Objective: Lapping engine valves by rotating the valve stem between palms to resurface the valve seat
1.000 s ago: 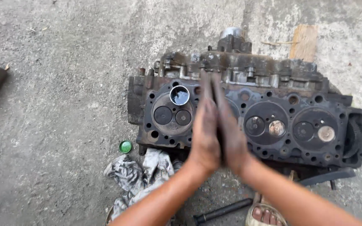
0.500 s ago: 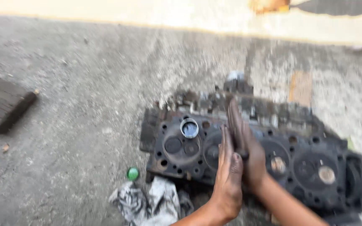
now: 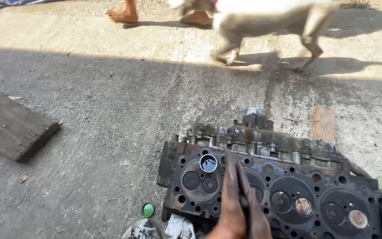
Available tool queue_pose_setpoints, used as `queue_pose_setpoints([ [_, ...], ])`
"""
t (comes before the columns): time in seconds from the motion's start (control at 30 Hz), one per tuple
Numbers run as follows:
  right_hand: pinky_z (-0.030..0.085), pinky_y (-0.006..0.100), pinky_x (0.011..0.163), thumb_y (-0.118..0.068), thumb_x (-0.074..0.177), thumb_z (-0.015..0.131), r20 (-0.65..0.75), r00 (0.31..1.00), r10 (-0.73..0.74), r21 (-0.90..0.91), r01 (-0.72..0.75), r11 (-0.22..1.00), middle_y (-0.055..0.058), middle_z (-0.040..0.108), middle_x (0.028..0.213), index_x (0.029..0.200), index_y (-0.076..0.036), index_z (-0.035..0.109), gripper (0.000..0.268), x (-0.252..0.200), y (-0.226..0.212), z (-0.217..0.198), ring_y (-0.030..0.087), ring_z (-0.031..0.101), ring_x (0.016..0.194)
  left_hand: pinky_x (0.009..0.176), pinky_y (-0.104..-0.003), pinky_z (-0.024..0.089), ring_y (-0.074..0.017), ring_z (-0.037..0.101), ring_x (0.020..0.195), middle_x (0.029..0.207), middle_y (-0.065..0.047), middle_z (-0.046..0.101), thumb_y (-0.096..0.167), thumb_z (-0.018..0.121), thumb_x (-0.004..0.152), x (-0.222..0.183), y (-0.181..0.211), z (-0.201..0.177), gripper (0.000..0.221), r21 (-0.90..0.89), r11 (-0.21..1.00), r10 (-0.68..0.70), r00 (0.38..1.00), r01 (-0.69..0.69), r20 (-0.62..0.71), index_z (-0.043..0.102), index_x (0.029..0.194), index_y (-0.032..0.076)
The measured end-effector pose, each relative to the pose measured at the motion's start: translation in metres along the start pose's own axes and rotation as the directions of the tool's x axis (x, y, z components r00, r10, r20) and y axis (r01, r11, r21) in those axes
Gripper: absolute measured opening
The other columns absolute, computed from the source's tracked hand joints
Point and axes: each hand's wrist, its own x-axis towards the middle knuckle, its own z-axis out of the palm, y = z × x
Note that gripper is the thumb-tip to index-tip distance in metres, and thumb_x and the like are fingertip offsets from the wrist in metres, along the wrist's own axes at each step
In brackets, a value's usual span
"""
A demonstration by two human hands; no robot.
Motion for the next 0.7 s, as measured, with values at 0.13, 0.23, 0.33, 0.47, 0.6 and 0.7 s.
queue_pose_setpoints([
  [0.13,0.005,0.041,0.141,-0.04,0.112,0.02,0.25,0.926,-0.282,-0.391,0.362,0.846,0.007,0.012,0.194,0.178,-0.006,0.015,0.075,0.023,-0.053,0.008,0.02,0.009,0.179,0.132,-0.077,0.007,-0.0472,0.006,0.176,0.192,-0.019,0.008,0.08,0.014,0.103,-0.037,-0.049,0.013,0.102,0.308,0.946,-0.09,0.994,0.103,-0.056,0.013,0.18,0.015],
  [0.23,0.005,0.047,0.14,-0.053,0.108,0.022,0.287,0.93,-0.228,-0.42,0.336,0.843,0.008,0.011,0.194,0.179,-0.006,0.014,0.085,0.026,0.005,-0.036,0.023,0.006,0.179,0.136,-0.071,0.013,-0.0484,0.011,0.175,0.19,-0.025,0.011,0.074,0.008,0.109,-0.014,-0.035,-0.001,0.096,0.293,0.953,0.08,0.997,-0.073,-0.012,0.016,0.178,0.007],
  [0.33,0.004,0.055,0.138,-0.073,0.103,0.026,0.319,0.938,-0.134,-0.468,0.279,0.838,0.008,0.008,0.194,0.18,-0.007,0.014,0.101,0.032,0.017,-0.036,0.028,0.003,0.179,0.136,-0.06,-0.012,-0.0267,-0.021,0.176,0.192,-0.006,-0.017,0.071,0.022,0.103,0.002,-0.018,-0.012,0.099,0.042,0.995,-0.082,0.994,0.086,-0.079,-0.005,0.179,0.014],
  [0.47,0.025,0.04,0.127,-0.04,0.11,0.032,0.009,0.999,-0.036,-0.241,0.037,0.97,-0.007,0.037,0.189,0.178,-0.018,0.034,0.072,0.034,-0.063,0.015,0.013,0.039,0.158,0.137,-0.063,0.009,-0.041,0.004,0.175,0.19,-0.021,0.0,0.053,0.029,0.114,-0.029,-0.098,0.005,0.082,0.235,0.971,0.054,0.997,-0.038,-0.064,0.008,0.179,0.006],
  [0.6,0.019,0.039,0.132,-0.047,0.107,0.035,0.137,0.99,-0.036,-0.27,0.072,0.96,0.004,0.038,0.183,0.182,-0.018,0.022,0.081,0.051,-0.004,-0.024,0.018,0.037,0.161,0.11,-0.043,0.049,-0.0241,0.068,0.123,0.157,-0.018,0.067,0.057,0.028,0.114,-0.005,-0.062,-0.007,0.081,0.114,0.99,-0.066,0.988,0.082,-0.143,0.023,0.179,0.01],
  [0.7,0.036,0.041,0.121,-0.053,0.105,0.039,0.118,0.987,0.105,-0.355,-0.057,0.933,0.015,0.066,0.166,0.185,-0.028,0.023,0.086,0.072,0.048,-0.071,0.03,0.067,0.136,0.138,-0.038,0.005,-0.0195,0.005,0.177,0.194,-0.006,0.012,0.051,0.034,0.115,0.012,-0.047,-0.022,0.079,-0.108,0.994,-0.038,0.986,0.02,-0.163,0.015,0.18,0.011],
])
